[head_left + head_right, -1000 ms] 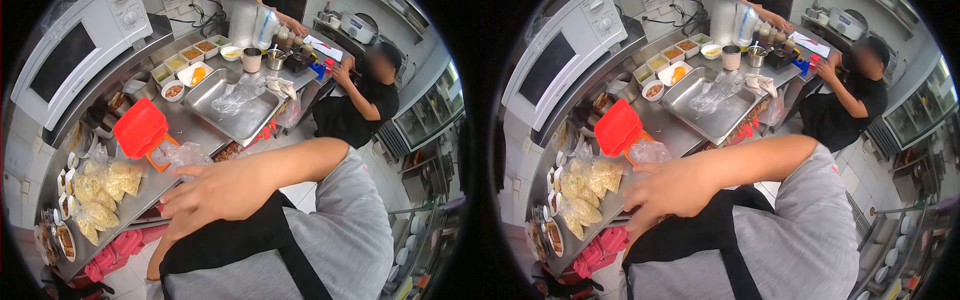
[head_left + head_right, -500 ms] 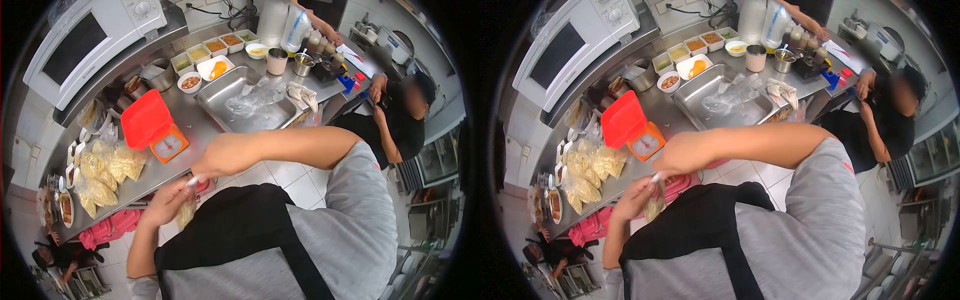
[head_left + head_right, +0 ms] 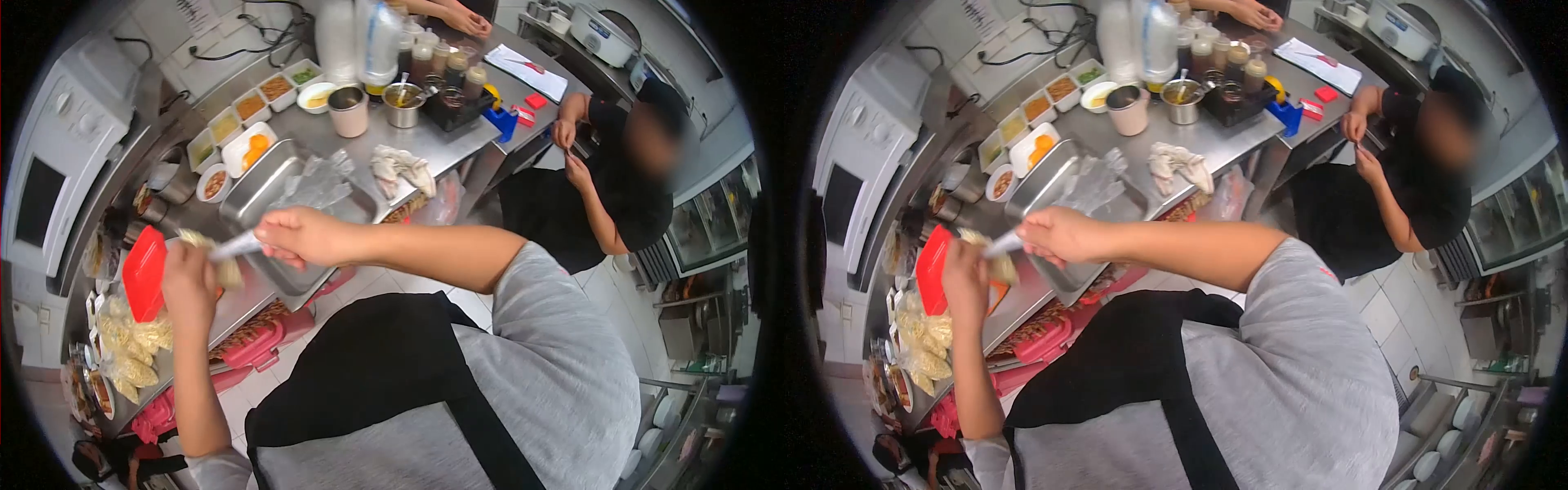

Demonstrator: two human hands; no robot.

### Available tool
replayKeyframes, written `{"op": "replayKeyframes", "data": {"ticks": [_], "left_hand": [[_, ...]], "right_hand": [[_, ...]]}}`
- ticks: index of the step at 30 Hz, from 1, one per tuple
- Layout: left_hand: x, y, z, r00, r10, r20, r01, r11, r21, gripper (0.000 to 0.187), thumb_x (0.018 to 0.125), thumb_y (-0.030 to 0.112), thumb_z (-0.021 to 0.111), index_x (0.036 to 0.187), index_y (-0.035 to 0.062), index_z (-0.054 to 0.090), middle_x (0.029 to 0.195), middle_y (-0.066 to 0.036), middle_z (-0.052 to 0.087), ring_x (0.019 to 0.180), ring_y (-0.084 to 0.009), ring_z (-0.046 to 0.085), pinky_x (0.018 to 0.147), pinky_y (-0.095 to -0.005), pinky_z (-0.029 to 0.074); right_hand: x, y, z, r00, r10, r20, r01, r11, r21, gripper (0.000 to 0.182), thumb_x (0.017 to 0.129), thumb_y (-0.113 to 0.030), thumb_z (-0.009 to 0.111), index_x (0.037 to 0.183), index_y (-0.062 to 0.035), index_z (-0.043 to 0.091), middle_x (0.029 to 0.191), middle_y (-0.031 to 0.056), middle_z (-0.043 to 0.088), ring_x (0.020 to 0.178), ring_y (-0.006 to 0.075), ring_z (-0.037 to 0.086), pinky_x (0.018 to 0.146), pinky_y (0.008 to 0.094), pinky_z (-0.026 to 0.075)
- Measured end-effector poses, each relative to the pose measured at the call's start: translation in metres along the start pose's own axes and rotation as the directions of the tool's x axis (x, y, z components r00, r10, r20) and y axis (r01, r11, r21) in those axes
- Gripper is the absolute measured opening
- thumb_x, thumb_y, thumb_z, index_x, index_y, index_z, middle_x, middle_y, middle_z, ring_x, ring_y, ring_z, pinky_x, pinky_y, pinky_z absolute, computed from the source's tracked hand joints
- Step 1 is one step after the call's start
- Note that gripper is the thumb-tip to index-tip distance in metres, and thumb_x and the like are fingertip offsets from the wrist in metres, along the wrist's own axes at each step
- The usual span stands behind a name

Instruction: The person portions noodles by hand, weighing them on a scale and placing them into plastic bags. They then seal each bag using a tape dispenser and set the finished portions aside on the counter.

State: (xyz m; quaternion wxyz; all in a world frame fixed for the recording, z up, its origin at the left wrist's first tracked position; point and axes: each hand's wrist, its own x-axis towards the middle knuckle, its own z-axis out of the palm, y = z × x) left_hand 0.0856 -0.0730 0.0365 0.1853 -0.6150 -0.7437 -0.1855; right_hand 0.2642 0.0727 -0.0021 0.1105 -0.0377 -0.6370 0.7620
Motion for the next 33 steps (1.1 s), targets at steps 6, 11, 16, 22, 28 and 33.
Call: {"op": "replayKeyframes", "data": {"ticks": [6,11,16,22,28,33], "left_hand": [[0.060,0.084,0.024,0.971,-0.237,0.016,0.021,0.019,-1.000,0.007,0.085,0.005,0.061,0.084,0.0018,0.055,0.082,-0.004,0.055,0.072,-0.0123,0.053,0.067,-0.0239,0.044],[0.042,0.106,0.045,0.959,0.213,0.188,0.141,0.218,-0.966,0.016,0.073,0.012,0.074,0.074,0.0043,0.060,0.083,-0.003,0.048,0.078,-0.0117,0.047,0.071,-0.0237,0.039],[0.009,0.122,0.101,0.927,-0.236,0.290,0.290,-0.038,-0.956,0.008,0.083,0.008,0.064,0.085,0.0047,0.057,0.089,-0.003,0.049,0.081,-0.0115,0.048,0.073,-0.0247,0.041],[-0.008,0.136,0.130,0.718,-0.446,0.534,0.316,-0.475,-0.821,0.017,0.092,0.009,0.050,0.109,0.0049,0.048,0.106,-0.007,0.056,0.094,-0.0180,0.058,0.085,-0.0324,0.049],[-0.059,0.096,0.176,0.919,-0.231,0.318,0.116,-0.615,-0.780,0.033,0.093,0.009,0.044,0.126,0.0072,0.041,0.120,-0.009,0.051,0.110,-0.0242,0.053,0.093,-0.0387,0.047],[-0.028,0.146,0.139,0.687,-0.505,0.523,0.156,-0.600,-0.785,0.030,0.094,0.007,0.038,0.124,0.0076,0.043,0.119,-0.011,0.051,0.111,-0.0243,0.053,0.092,-0.0385,0.047]], "right_hand": [[-0.054,0.005,-0.010,0.945,-0.141,0.294,-0.076,0.781,0.620,0.022,0.096,-0.027,0.049,0.090,-0.0060,0.055,0.071,0.0022,0.055,0.059,0.0119,0.053,0.054,0.0266,0.045],[-0.041,0.035,-0.073,0.996,-0.057,0.063,0.040,0.969,0.243,0.012,0.089,-0.016,0.061,0.090,-0.0047,0.064,0.079,0.0007,0.065,0.069,0.0100,0.059,0.061,0.0296,0.047],[-0.057,0.009,-0.079,0.916,-0.386,-0.108,0.165,0.610,-0.775,0.010,0.079,-0.016,0.063,0.082,-0.0063,0.063,0.071,0.0064,0.063,0.063,0.0208,0.061,0.059,0.0328,0.047],[-0.040,0.016,-0.067,0.819,-0.574,0.028,0.214,0.260,-0.942,0.011,0.074,-0.017,0.060,0.079,-0.0074,0.058,0.080,0.0110,0.058,0.075,0.0319,0.062,0.062,0.0398,0.048],[-0.051,0.017,-0.028,0.892,-0.446,0.073,0.323,0.515,-0.794,0.017,0.075,-0.014,0.057,0.089,-0.0054,0.053,0.094,0.0156,0.051,0.088,0.0338,0.059,0.068,0.0420,0.050],[-0.055,0.038,-0.033,0.816,-0.577,-0.031,0.313,0.486,-0.816,0.017,0.075,-0.011,0.057,0.091,-0.0057,0.053,0.093,0.0151,0.053,0.086,0.0341,0.059,0.069,0.0409,0.050]]}}
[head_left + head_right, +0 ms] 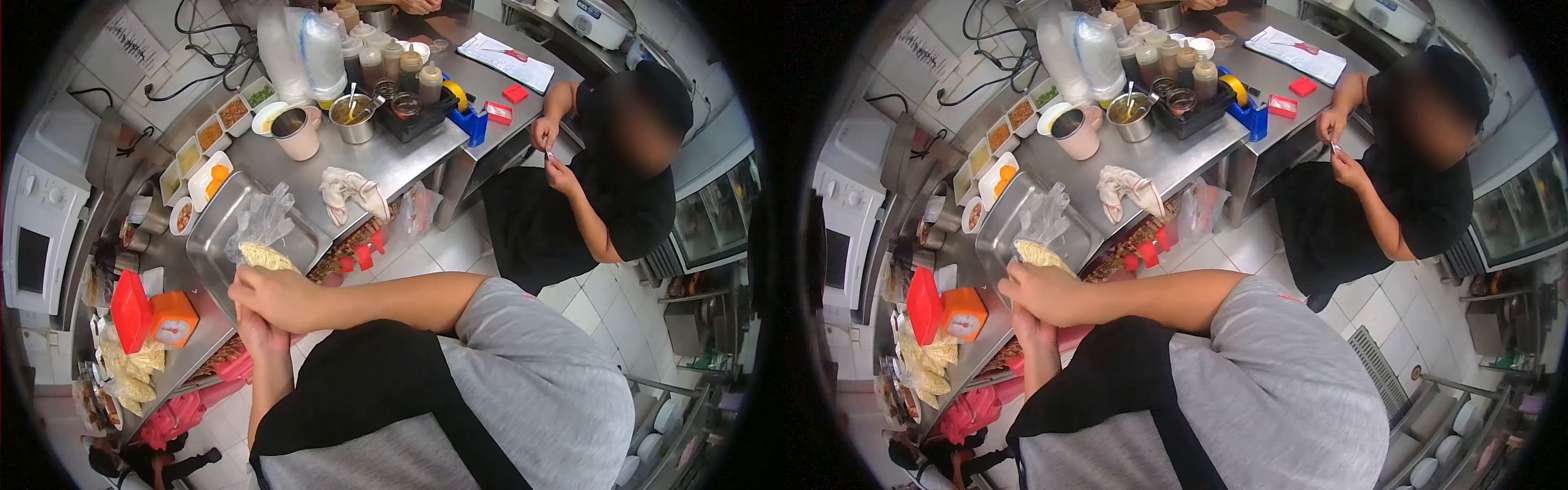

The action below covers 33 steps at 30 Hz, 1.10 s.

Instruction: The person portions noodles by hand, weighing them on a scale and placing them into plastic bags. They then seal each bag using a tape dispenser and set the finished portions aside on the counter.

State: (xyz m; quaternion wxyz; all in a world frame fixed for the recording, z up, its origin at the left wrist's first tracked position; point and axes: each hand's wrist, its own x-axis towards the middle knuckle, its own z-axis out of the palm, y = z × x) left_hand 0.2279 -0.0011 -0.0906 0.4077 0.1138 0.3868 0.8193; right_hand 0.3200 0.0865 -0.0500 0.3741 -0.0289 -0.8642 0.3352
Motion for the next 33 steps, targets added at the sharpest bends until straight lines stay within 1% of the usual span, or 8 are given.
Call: {"op": "replayKeyframes", "data": {"ticks": [9,12,15,21,24,27,30,33], "left_hand": [[-0.011,-0.006,0.025,0.995,0.039,-0.088,-0.028,0.993,0.118,0.019,0.095,0.004,0.038,0.111,0.0064,0.047,0.111,-0.010,0.054,0.102,-0.0217,0.057,0.089,-0.0353,0.049],[-0.007,-0.005,0.001,0.994,0.100,0.047,-0.110,0.914,0.389,0.014,0.094,0.004,0.044,0.106,0.0051,0.050,0.105,-0.009,0.058,0.094,-0.0168,0.058,0.084,-0.0314,0.049],[-0.009,-0.005,0.000,0.984,0.155,0.093,-0.179,0.900,0.397,0.009,0.094,0.009,0.052,0.102,0.0045,0.051,0.100,-0.004,0.058,0.092,-0.0117,0.056,0.082,-0.0285,0.047],[-0.019,-0.003,-0.001,0.976,0.070,0.206,-0.137,0.934,0.330,0.010,0.095,0.011,0.051,0.103,0.0053,0.051,0.100,-0.004,0.057,0.092,-0.0121,0.056,0.084,-0.0284,0.046],[-0.017,-0.001,-0.017,0.954,-0.079,0.291,0.000,0.965,0.263,0.011,0.095,0.012,0.051,0.104,0.0050,0.051,0.101,-0.004,0.058,0.094,-0.0126,0.056,0.086,-0.0287,0.046],[-0.024,-0.001,-0.004,0.967,-0.141,0.211,0.085,0.964,0.252,0.013,0.095,0.013,0.051,0.104,0.0031,0.052,0.093,-0.005,0.057,0.082,-0.0115,0.054,0.077,-0.0255,0.046],[-0.022,-0.008,0.002,0.976,-0.063,0.208,0.019,0.978,0.208,0.014,0.096,0.014,0.049,0.104,0.0027,0.052,0.094,-0.006,0.058,0.084,-0.0122,0.055,0.078,-0.0263,0.047],[-0.020,-0.008,0.005,0.992,-0.006,0.124,-0.008,0.994,0.113,0.013,0.096,0.014,0.049,0.102,0.0025,0.052,0.096,-0.007,0.059,0.086,-0.0129,0.056,0.078,-0.0271,0.047]], "right_hand": [[-0.011,0.025,0.011,0.984,-0.049,-0.173,0.059,0.997,0.058,0.024,0.072,-0.008,0.060,0.095,-0.0056,0.053,0.088,0.0132,0.058,0.080,0.0310,0.060,0.070,0.0403,0.050],[-0.009,0.027,-0.005,0.974,0.039,-0.225,0.001,0.984,0.178,0.027,0.073,-0.004,0.059,0.099,-0.0044,0.051,0.087,0.0139,0.058,0.078,0.0313,0.059,0.067,0.0390,0.049],[-0.010,0.022,-0.019,0.983,0.169,-0.077,-0.141,0.948,0.287,0.028,0.073,-0.001,0.057,0.100,-0.0036,0.049,0.085,0.0137,0.056,0.075,0.0297,0.058,0.065,0.0368,0.048],[-0.011,0.033,-0.031,0.970,0.211,0.122,-0.243,0.863,0.442,0.017,0.073,0.000,0.060,0.087,-0.0032,0.052,0.076,0.0071,0.056,0.065,0.0154,0.057,0.058,0.0303,0.046],[-0.016,0.036,-0.034,0.950,0.262,0.169,-0.312,0.799,0.514,0.010,0.073,0.000,0.062,0.079,-0.0033,0.054,0.074,0.0051,0.057,0.064,0.0118,0.057,0.056,0.0286,0.046],[-0.017,0.040,-0.036,0.952,0.263,0.155,-0.305,0.814,0.494,0.007,0.074,-0.001,0.063,0.077,-0.0034,0.057,0.074,0.0051,0.057,0.063,0.0136,0.058,0.057,0.0286,0.047],[-0.020,0.039,-0.028,0.989,0.146,0.004,-0.142,0.951,0.274,0.008,0.073,-0.002,0.064,0.080,-0.0028,0.059,0.081,0.0069,0.058,0.066,0.0167,0.060,0.060,0.0286,0.049],[-0.025,0.038,-0.013,0.983,-0.060,-0.172,0.099,0.968,0.229,0.012,0.073,-0.004,0.065,0.084,-0.0024,0.061,0.090,0.0090,0.056,0.071,0.0204,0.060,0.064,0.0297,0.050]]}}
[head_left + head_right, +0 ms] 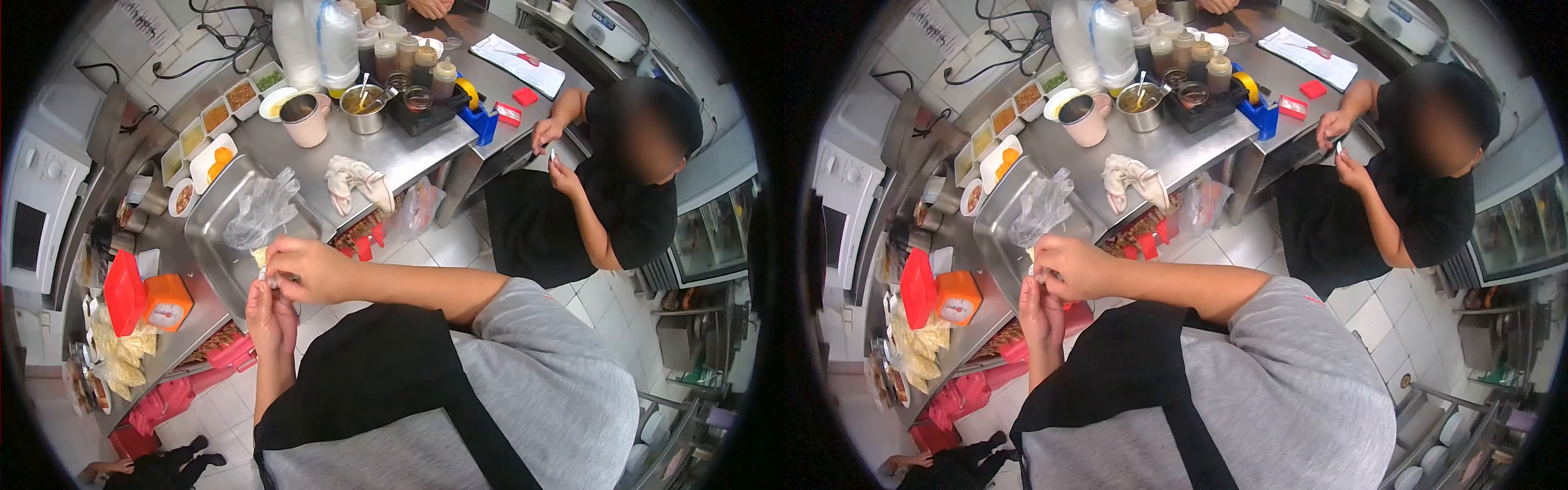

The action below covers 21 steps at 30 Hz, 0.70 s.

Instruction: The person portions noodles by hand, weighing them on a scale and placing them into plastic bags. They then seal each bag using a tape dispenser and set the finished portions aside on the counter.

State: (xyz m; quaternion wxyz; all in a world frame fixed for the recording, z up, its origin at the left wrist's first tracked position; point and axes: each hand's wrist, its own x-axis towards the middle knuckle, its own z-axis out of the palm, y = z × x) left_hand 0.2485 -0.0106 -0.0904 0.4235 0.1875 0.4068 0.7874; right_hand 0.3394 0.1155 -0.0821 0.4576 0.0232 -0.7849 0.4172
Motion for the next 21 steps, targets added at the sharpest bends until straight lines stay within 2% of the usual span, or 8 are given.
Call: {"op": "replayKeyframes", "data": {"ticks": [1,6,12,15,18,21], "left_hand": [[0.001,0.001,-0.001,1.000,0.010,0.013,-0.010,1.000,0.007,0.013,0.096,0.014,0.049,0.101,0.0027,0.052,0.096,-0.007,0.059,0.086,-0.0132,0.057,0.079,-0.0272,0.047],[0.000,0.001,-0.001,0.994,0.084,0.071,-0.086,0.996,0.028,0.010,0.096,0.013,0.048,0.098,0.0033,0.052,0.097,-0.007,0.060,0.084,-0.0139,0.058,0.078,-0.0278,0.048],[-0.002,0.004,0.011,0.986,0.152,-0.070,-0.141,0.980,0.140,0.014,0.096,0.011,0.048,0.105,0.0024,0.052,0.094,-0.006,0.059,0.080,-0.0118,0.057,0.069,-0.0259,0.047],[-0.003,0.011,0.024,0.990,0.060,-0.127,-0.027,0.968,0.250,0.017,0.095,0.011,0.048,0.109,0.0008,0.053,0.092,-0.004,0.058,0.078,-0.0108,0.056,0.068,-0.0242,0.046],[-0.002,0.012,0.001,0.997,-0.072,0.019,0.061,0.937,0.343,0.021,0.095,0.010,0.048,0.112,0.0001,0.054,0.090,-0.003,0.057,0.079,-0.0111,0.055,0.075,-0.0248,0.045],[-0.004,0.012,0.009,0.992,-0.088,0.093,0.045,0.919,0.393,0.022,0.094,0.010,0.049,0.113,-0.0014,0.054,0.099,-0.003,0.055,0.089,-0.0115,0.053,0.085,-0.0254,0.042]], "right_hand": [[0.001,-0.013,-0.006,0.977,0.168,0.132,-0.181,0.979,0.094,0.014,0.074,-0.005,0.067,0.086,-0.0020,0.061,0.094,0.0103,0.054,0.075,0.0213,0.061,0.067,0.0308,0.051],[-0.004,-0.010,-0.002,0.995,0.075,0.062,-0.074,0.997,-0.028,0.014,0.075,-0.006,0.068,0.087,-0.0028,0.061,0.090,0.0091,0.054,0.073,0.0237,0.060,0.066,0.0322,0.050],[-0.008,-0.008,0.001,0.998,0.001,0.063,0.004,0.997,-0.083,0.007,0.079,-0.008,0.062,0.085,-0.0037,0.061,0.084,0.0088,0.054,0.073,0.0271,0.059,0.064,0.0351,0.050],[-0.003,-0.014,-0.003,0.996,-0.085,0.041,0.089,0.990,-0.110,0.006,0.077,-0.009,0.062,0.082,-0.0043,0.059,0.082,0.0081,0.054,0.072,0.0267,0.059,0.063,0.0361,0.050],[0.002,-0.013,-0.009,0.993,-0.097,0.067,0.109,0.972,-0.210,0.007,0.073,-0.008,0.062,0.079,-0.0055,0.058,0.081,0.0072,0.053,0.070,0.0251,0.058,0.060,0.0360,0.049],[0.009,-0.007,-0.013,0.987,-0.144,0.071,0.157,0.956,-0.247,0.007,0.071,-0.008,0.062,0.077,-0.0065,0.058,0.080,0.0067,0.052,0.070,0.0238,0.058,0.058,0.0357,0.049]]}}
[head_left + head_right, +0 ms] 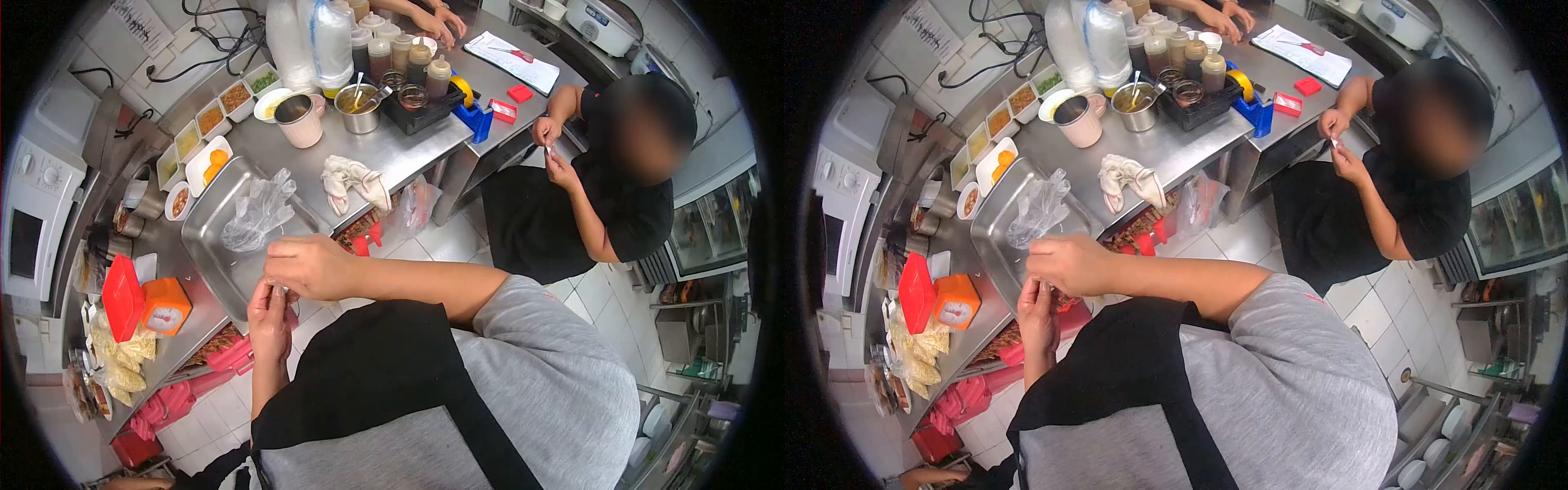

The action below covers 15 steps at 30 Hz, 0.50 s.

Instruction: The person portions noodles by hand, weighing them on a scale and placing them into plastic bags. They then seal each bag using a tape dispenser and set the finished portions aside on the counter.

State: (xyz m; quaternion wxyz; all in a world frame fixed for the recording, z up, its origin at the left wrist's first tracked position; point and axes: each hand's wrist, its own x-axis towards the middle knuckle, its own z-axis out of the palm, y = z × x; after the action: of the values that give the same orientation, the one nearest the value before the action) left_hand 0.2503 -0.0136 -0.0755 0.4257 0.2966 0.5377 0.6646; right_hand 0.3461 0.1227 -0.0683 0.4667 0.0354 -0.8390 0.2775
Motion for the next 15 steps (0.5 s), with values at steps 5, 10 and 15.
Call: {"op": "replayKeyframes", "data": {"ticks": [5,10,15], "left_hand": [[0.004,-0.021,0.004,0.983,0.138,0.121,-0.175,0.907,0.382,0.026,0.092,0.011,0.051,0.115,-0.0015,0.054,0.121,-0.011,0.046,0.110,-0.0203,0.045,0.097,-0.0319,0.033],[0.002,-0.029,0.012,0.938,0.267,0.221,-0.344,0.629,0.697,0.026,0.093,0.012,0.047,0.115,-0.0019,0.050,0.120,-0.019,0.045,0.117,-0.0344,0.042,0.098,-0.0391,0.034],[-0.005,-0.010,0.013,0.945,0.245,0.218,-0.320,0.542,0.777,0.022,0.094,0.011,0.044,0.110,-0.0025,0.049,0.110,-0.017,0.047,0.102,-0.0330,0.050,0.085,-0.0388,0.040]], "right_hand": [[0.016,-0.003,-0.015,0.995,-0.079,-0.065,0.079,0.997,0.000,0.009,0.071,-0.010,0.061,0.078,-0.0062,0.058,0.079,0.0065,0.052,0.072,0.0239,0.057,0.060,0.0353,0.049],[0.012,0.002,-0.015,0.994,-0.094,-0.058,0.094,0.996,-0.009,0.009,0.073,-0.011,0.060,0.079,-0.0048,0.059,0.081,0.0066,0.055,0.076,0.0234,0.057,0.064,0.0335,0.049],[0.017,0.002,-0.015,0.993,0.085,-0.087,-0.078,0.993,0.088,0.003,0.080,-0.004,0.063,0.083,-0.0034,0.064,0.082,0.0090,0.060,0.069,0.0215,0.059,0.062,0.0293,0.049]]}}
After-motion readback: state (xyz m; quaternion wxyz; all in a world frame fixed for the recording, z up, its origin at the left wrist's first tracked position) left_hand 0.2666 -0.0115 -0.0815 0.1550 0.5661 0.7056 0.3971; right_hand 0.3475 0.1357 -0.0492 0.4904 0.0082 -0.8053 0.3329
